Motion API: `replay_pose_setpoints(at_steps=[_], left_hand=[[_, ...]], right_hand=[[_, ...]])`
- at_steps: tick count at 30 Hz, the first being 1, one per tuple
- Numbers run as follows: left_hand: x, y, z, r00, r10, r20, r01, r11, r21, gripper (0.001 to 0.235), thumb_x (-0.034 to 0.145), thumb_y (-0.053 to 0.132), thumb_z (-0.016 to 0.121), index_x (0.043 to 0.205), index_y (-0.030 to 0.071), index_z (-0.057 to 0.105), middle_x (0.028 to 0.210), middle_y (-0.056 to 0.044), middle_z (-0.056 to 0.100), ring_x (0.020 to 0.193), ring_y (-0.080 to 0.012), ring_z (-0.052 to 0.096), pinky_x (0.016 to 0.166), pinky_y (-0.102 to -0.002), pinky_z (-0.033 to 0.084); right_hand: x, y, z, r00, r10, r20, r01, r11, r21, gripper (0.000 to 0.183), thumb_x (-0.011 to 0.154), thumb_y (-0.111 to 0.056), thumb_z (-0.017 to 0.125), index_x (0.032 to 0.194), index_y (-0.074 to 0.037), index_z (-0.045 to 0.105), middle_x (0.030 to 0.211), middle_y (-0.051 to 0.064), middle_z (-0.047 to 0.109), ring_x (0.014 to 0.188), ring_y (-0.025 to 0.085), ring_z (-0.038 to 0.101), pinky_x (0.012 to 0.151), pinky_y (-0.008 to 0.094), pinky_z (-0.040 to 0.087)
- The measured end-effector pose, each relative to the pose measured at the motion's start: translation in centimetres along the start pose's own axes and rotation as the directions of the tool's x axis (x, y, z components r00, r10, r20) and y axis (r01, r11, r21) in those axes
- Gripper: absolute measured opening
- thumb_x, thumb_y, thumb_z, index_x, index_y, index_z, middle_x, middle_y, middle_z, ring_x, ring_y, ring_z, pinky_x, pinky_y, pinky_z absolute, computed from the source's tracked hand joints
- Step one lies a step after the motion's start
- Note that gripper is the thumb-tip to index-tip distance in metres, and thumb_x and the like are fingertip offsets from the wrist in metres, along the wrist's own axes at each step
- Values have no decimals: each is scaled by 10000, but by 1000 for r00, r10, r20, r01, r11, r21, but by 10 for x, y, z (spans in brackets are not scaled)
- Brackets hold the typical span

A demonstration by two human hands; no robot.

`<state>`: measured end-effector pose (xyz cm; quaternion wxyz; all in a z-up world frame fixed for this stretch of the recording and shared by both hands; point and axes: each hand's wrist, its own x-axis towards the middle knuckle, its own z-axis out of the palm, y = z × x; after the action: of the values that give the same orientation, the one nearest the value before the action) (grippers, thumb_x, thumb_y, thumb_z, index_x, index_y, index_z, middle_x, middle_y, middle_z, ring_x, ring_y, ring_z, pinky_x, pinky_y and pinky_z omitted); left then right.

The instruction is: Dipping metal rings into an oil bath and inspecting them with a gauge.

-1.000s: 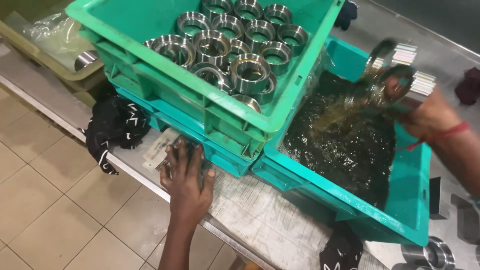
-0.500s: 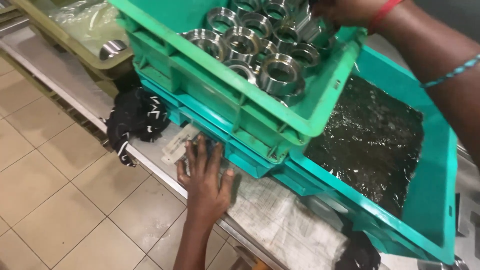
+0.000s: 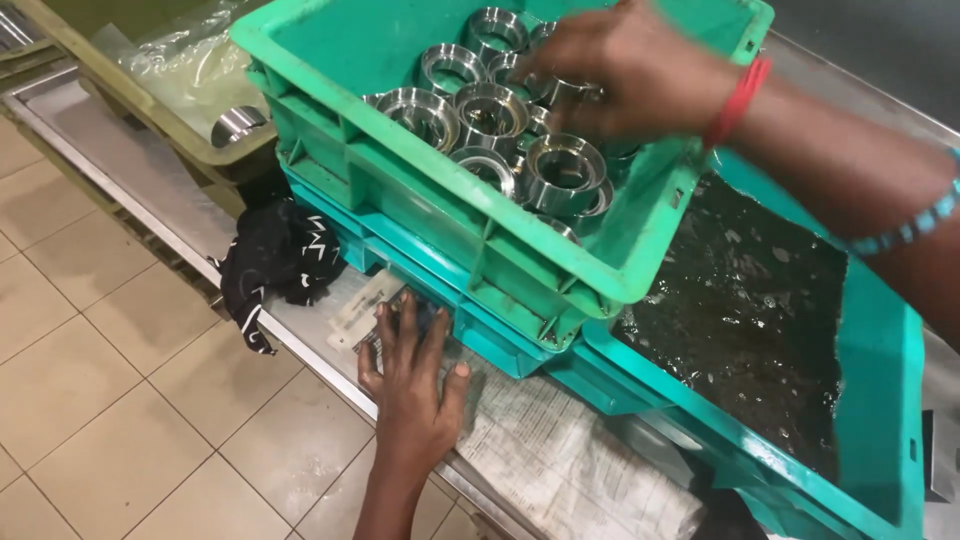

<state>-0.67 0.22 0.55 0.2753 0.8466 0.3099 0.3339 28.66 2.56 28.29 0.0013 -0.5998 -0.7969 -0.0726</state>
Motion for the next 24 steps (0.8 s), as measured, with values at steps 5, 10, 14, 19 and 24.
replay_pose_setpoints(at_steps=[5,10,14,19,24], left_hand=[[-1,0,5,1000,-1,-2,2,999,53,593,961,369,552,1488,99,515,1657,-216,278,1562,-443,114,1171,-667,14],[0,2,2,1000,-3,-18,3,999,44,592,957,374,553,1483,105,522,1658,-213,277,1561,-438,118,1170,-667,20],[-1,-1,2,1000,4,-9,-4,1000,15,596,962,380,546,1494,111,512,1674,-204,261,1565,-438,107,1166,-675,12],[-2,-4,1,1000,17,-10,-17,1000,-5,608,982,407,523,1510,108,496,1678,-196,257,1573,-431,99,1172,-670,10],[-1,-3,-2,1000,17,-1,-17,1000,-15,591,1006,404,481,1517,108,494,1674,-197,263,1573,-439,70,1172,-671,-27]], right_hand=[[7,-50,37,948,-172,269,236,945,-226,495,711,-231,809,1202,-220,754,1362,74,618,1373,321,407,1030,618,363],[24,-79,5,845,11,535,253,873,-418,189,892,-275,733,1068,-223,779,1127,-53,678,1251,239,467,1119,498,356],[26,-62,-12,912,-145,384,323,831,-454,260,812,-219,767,1068,-216,727,1084,-22,677,1160,234,516,987,532,379],[39,24,-15,929,-346,131,358,930,-82,199,898,-186,699,1059,-70,697,991,101,690,955,272,650,914,455,533],[65,44,2,869,492,57,-495,858,138,208,1082,-276,581,1190,-153,710,976,98,696,880,243,656,655,447,507]])
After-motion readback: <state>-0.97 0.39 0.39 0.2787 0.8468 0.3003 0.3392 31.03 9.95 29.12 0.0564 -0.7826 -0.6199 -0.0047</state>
